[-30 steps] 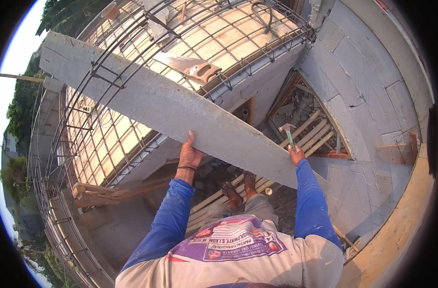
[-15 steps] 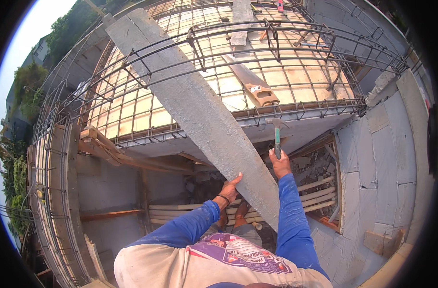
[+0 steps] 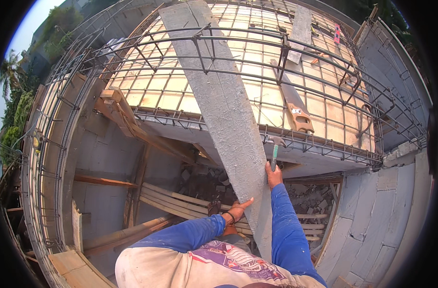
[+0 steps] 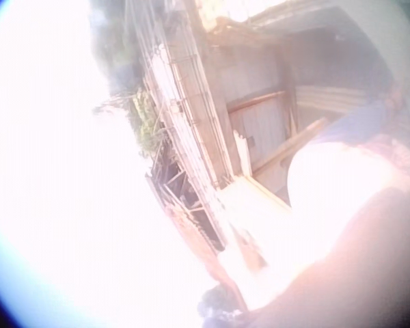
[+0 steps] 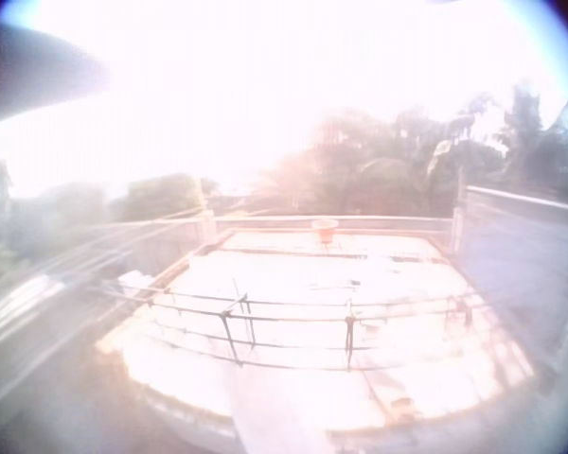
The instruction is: The person positions a board along the edge of a concrete structure, secures it using a hammer and nails, and uses a measuring tape to verify distances.
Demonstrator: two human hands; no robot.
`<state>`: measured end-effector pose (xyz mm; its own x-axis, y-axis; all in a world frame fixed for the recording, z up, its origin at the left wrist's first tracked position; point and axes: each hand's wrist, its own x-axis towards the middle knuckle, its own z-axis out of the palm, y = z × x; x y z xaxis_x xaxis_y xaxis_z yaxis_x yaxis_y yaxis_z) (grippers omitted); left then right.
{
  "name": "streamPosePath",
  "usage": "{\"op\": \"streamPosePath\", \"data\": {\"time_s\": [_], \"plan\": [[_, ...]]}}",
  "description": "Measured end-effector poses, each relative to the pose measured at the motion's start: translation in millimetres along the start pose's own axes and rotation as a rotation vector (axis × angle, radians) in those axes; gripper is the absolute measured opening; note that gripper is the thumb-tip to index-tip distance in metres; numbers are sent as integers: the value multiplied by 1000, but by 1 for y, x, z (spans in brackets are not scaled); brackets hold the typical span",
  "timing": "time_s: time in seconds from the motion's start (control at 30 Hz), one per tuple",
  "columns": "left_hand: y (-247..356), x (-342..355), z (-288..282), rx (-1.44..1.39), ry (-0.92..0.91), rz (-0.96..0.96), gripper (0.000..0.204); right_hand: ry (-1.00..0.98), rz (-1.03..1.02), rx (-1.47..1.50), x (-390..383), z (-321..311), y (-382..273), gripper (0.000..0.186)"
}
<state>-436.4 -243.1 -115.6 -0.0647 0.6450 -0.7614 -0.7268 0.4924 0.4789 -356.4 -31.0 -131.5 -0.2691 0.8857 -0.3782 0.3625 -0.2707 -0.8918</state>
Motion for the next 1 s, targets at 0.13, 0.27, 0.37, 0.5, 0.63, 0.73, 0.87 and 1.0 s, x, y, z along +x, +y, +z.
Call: {"op": "streamPosePath", "data": {"time_s": [0.13,0.27,0.37,0.5,0.63,0.73,0.87,1.0], "plan": [[43,-18,-43,271,-203,-94,92,-35,32,-18,-10,-6,9,68],[172,-24,-89,-45,8,228,99,-22,9,4,-21,-14,30,65],[293,-47,-77,16,86,649,98,-6,15,-46,-25,-23,54,66],[389,-67,-53,138,216,917,89,-30,5,-114,-40,-29,62,67],[409,-53,-45,178,237,892,54,-31,32,-99,-49,-29,66,70],[395,-22,-81,247,302,801,38,-121,52,-168,-52,-28,80,73],[354,-22,-106,205,332,688,38,-57,57,-171,-78,-25,120,80],[332,-70,-113,244,325,763,30,7,18,-180,-105,-19,155,75]]}}
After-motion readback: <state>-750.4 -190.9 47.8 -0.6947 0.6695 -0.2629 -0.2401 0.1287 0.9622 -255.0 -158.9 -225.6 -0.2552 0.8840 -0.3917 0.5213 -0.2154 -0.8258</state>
